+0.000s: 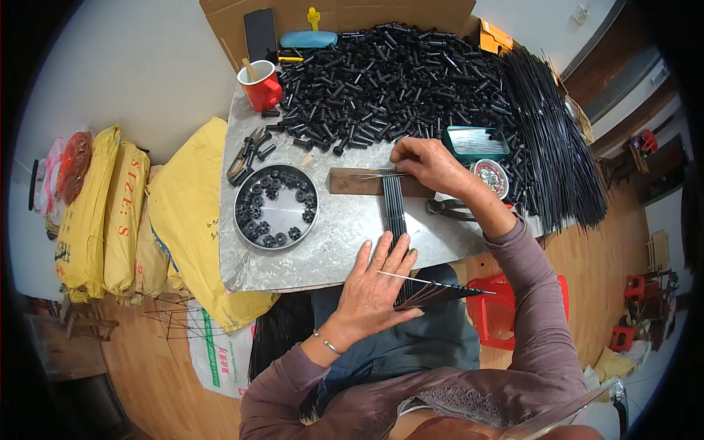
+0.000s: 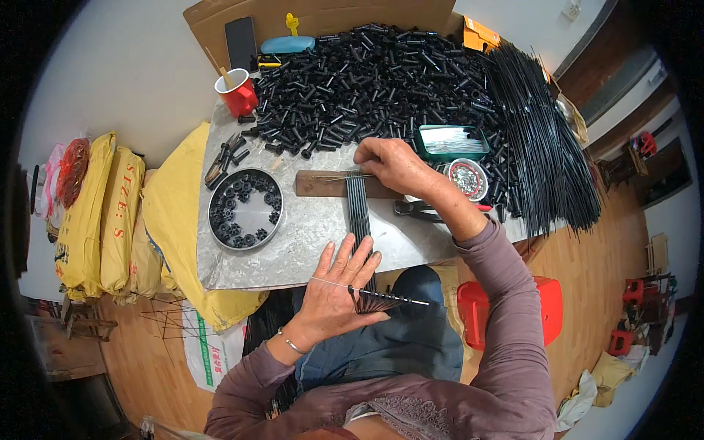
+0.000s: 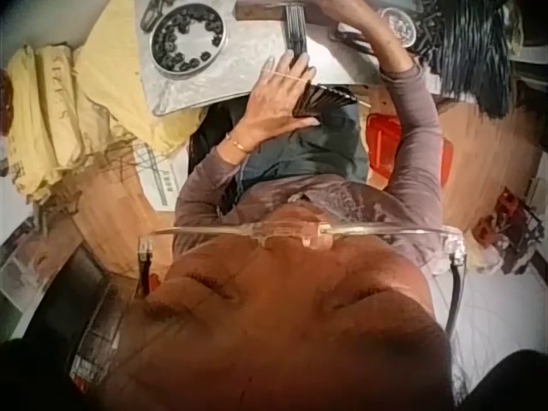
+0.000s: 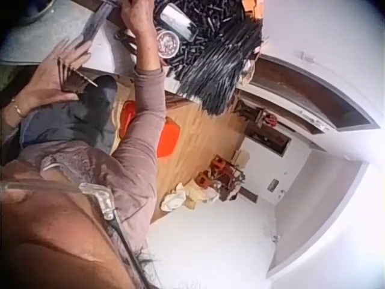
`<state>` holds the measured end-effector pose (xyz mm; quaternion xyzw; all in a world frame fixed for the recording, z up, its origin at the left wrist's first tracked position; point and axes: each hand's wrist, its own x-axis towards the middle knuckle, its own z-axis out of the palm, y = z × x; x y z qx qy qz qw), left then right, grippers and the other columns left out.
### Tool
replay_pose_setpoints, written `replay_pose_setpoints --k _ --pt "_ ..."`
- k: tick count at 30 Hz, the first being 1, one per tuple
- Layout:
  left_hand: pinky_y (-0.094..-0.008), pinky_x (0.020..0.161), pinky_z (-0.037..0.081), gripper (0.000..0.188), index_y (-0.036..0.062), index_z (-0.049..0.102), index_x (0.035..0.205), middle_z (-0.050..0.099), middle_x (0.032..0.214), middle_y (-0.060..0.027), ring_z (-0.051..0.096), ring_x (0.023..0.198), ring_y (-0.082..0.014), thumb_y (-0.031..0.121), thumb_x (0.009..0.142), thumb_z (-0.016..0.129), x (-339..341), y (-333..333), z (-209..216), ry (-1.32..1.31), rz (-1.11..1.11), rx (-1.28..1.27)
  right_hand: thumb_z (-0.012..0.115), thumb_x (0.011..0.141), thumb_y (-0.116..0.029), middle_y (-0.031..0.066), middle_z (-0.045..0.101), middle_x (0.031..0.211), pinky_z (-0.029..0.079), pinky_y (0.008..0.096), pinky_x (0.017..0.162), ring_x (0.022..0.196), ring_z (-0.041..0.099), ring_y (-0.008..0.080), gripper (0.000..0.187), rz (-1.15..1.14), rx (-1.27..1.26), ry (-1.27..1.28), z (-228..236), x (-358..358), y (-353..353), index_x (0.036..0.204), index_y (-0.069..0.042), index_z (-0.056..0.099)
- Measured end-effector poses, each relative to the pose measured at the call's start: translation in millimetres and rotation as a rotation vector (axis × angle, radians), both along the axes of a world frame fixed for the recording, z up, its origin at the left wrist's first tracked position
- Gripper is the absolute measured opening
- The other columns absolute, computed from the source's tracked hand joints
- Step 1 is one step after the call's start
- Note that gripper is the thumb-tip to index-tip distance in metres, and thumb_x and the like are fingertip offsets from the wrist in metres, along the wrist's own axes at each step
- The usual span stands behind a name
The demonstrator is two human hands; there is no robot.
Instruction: Manual assembly of black plastic rods into a frame using pliers and cutters at a workbench.
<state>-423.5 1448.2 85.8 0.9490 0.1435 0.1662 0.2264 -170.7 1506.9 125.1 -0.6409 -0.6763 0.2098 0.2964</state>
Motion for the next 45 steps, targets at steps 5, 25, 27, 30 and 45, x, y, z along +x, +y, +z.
replay_pose_setpoints --k 5,25,27,30,45 --pt "-0.0508 0.111 0.018 0.090 0.0048 0.045 0.135 0.033 0.147 -0.0160 0.027 0.137 -0.0365 0.054 0.065 0.074 -0.8 0.0 2.2 -0.010 0.002 0.008 0.062 0.080 -0.003 0.0056 0.064 0.087 0.048 0.0296 0.073 0.082 0.060 0.0188 0.021 -0.112 0.152 -0.056 8.2 5.1 -7.5 0.101 -0.003 0.064" --pt "-0.0602 0.108 0.014 0.061 0.0201 0.055 0.128 0.035 0.148 -0.0067 0.024 0.138 -0.0385 0.042 0.073 0.072 -7.2 -5.7 7.1 -0.035 -0.120 0.198 0.056 0.080 -0.024 0.0017 0.054 0.108 0.031 0.0498 0.094 0.119 0.040 0.0251 0.019 0.394 0.538 -0.850 -13.9 -43.8 -68.9 0.097 -0.017 0.063" --pt "-0.0580 0.110 0.014 0.038 0.0179 0.066 0.111 0.035 0.148 -0.0055 0.023 0.137 -0.0402 0.030 0.076 0.072 -26.3 6.2 23.0 -0.019 -0.172 0.178 0.057 0.082 -0.024 0.0031 0.056 0.107 0.033 0.0469 0.094 0.117 0.044 0.0233 0.022 0.378 0.536 -0.747 -1.8 -47.1 -63.8 0.101 -0.014 0.061" --pt "-0.0386 0.097 0.038 0.013 0.0006 0.062 0.088 0.048 0.136 -0.0197 0.054 0.102 -0.0236 0.010 0.086 0.053 -57.1 13.7 139.7 -0.674 0.084 -0.362 0.058 0.087 -0.028 0.0058 0.059 0.103 0.038 0.0399 0.092 0.107 0.050 0.0188 0.025 0.571 0.145 -0.096 53.5 -76.2 -89.6 0.102 -0.008 0.059" --pt "-0.0341 0.057 0.047 0.026 0.0037 0.066 0.099 0.065 0.074 -0.0098 0.064 0.063 -0.0265 0.022 0.080 0.070 -58.5 -104.1 68.2 -0.159 0.046 0.609 0.056 0.089 -0.012 0.0071 0.065 0.076 0.050 0.0313 0.063 0.064 0.062 0.0165 0.015 0.681 -1.125 0.440 -36.9 -95.0 -177.9 0.092 0.002 0.060"
